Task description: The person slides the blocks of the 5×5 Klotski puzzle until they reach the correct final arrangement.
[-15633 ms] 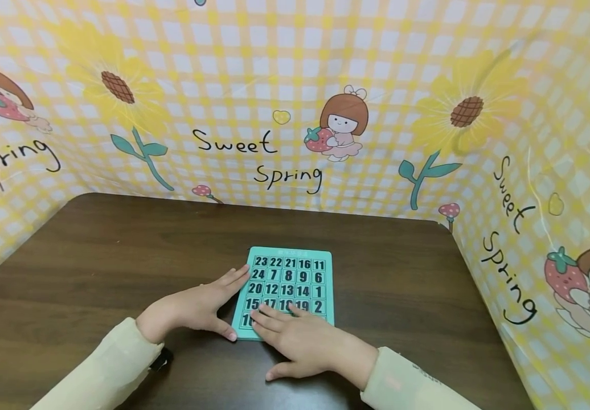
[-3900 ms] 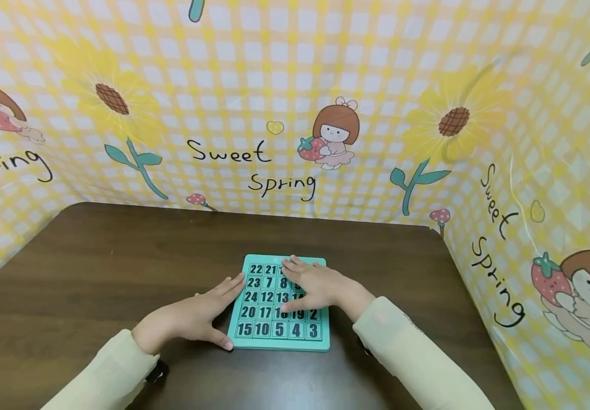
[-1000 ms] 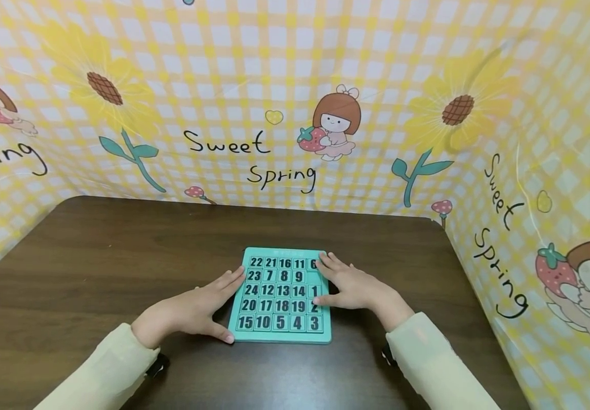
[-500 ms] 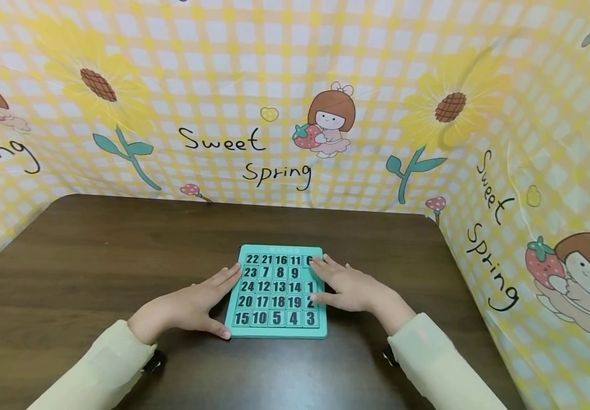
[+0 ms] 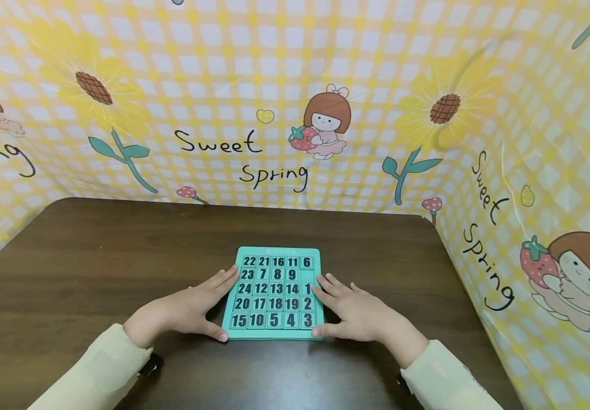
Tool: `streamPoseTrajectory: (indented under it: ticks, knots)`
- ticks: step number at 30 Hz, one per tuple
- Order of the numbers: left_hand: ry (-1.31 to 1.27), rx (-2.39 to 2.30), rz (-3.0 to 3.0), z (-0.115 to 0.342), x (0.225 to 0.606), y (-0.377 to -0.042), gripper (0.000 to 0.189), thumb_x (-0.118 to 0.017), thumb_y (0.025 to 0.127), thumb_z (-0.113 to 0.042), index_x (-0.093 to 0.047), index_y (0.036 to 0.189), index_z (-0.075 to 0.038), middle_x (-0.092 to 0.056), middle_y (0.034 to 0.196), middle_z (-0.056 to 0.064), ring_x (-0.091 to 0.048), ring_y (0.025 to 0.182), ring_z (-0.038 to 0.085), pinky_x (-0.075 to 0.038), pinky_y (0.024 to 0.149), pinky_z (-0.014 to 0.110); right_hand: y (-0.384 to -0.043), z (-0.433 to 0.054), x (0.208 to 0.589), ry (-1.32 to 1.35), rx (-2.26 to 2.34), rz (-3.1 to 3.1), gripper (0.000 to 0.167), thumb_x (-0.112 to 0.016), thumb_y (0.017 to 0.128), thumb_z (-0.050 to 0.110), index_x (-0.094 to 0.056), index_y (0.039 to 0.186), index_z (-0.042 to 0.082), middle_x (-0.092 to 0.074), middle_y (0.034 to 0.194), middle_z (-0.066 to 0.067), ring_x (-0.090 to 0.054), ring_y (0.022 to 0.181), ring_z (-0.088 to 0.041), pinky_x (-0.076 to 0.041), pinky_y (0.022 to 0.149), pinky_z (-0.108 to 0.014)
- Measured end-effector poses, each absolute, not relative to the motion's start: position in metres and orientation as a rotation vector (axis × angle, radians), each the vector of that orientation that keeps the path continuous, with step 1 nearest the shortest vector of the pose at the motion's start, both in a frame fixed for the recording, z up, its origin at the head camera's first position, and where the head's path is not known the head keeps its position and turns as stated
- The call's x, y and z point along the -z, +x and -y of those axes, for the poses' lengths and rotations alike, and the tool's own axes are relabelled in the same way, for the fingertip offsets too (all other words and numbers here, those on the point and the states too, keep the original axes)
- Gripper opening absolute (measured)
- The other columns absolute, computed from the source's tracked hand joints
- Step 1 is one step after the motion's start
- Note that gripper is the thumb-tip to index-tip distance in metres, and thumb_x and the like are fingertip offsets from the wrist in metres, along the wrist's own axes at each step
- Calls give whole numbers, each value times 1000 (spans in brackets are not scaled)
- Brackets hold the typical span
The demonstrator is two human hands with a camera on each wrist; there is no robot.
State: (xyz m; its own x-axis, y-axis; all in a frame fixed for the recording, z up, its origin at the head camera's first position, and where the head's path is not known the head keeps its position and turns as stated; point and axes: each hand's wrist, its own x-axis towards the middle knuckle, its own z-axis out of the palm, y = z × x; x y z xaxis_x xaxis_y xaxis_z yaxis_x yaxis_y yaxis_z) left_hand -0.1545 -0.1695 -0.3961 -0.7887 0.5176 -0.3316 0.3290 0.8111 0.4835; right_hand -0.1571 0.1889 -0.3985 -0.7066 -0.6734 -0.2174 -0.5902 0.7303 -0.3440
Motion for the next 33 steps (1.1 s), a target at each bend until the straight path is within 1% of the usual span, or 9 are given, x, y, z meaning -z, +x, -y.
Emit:
streamPoseTrajectory:
  ticks: [5, 14, 18, 24, 28, 33]
  knots:
    - [632, -565, -2539, 170, 397, -155, 121, -81, 74, -53, -11, 160, -7, 0, 169, 8, -6, 155, 36, -20, 102, 82, -156, -188, 402, -951, 322, -2624, 92, -52, 90, 70, -25, 158, 15, -14, 168, -5, -11, 156, -30, -22, 115, -67]
    - [638, -553, -2546, 170, 398, -156, 121, -81, 74, -54, -11, 160, -6, 0, 169, 8, -6, 156, 35, -21, 102, 82, -169, -188, 408, -964, 292, -2638, 86, -48, 95, 67, -21, 160, 17, -12, 169, -2, -9, 156, -28, -21, 117, -66]
    - [634, -551, -2546, 170, 398, -156, 121, -82, 74, -54, -12, 160, -6, 0, 169, 8, -7, 156, 35, -21, 102, 82, -175, -186, 409, -972, 271, -2639, 87, -46, 94, 68, -19, 160, 16, -12, 169, -2, -9, 156, -28, -20, 117, -65]
    - [637, -555, -2549, 171, 397, -155, 119, -82, 75, -52, -12, 160, -6, -1, 169, 7, -6, 156, 35, -21, 102, 82, -180, -181, 406, -969, 288, -2639, 88, -47, 95, 66, -21, 159, 13, -13, 168, -4, -9, 156, -30, -20, 117, -66]
    - [634, -561, -2549, 171, 397, -154, 120, -82, 75, -51, -12, 160, -6, -1, 169, 7, -6, 156, 35, -20, 102, 82, -178, -180, 403, -973, 291, -2633, 88, -48, 95, 66, -21, 159, 11, -13, 168, -5, -9, 156, -30, -20, 117, -66]
    - [632, -568, -2549, 171, 397, -154, 121, -83, 74, -51, -11, 160, -7, -1, 169, 7, -6, 156, 35, -20, 102, 82, -167, -183, 402, -1067, 286, -2628, 88, -49, 95, 65, -23, 159, 10, -14, 168, -5, -11, 156, -30, -22, 115, -67]
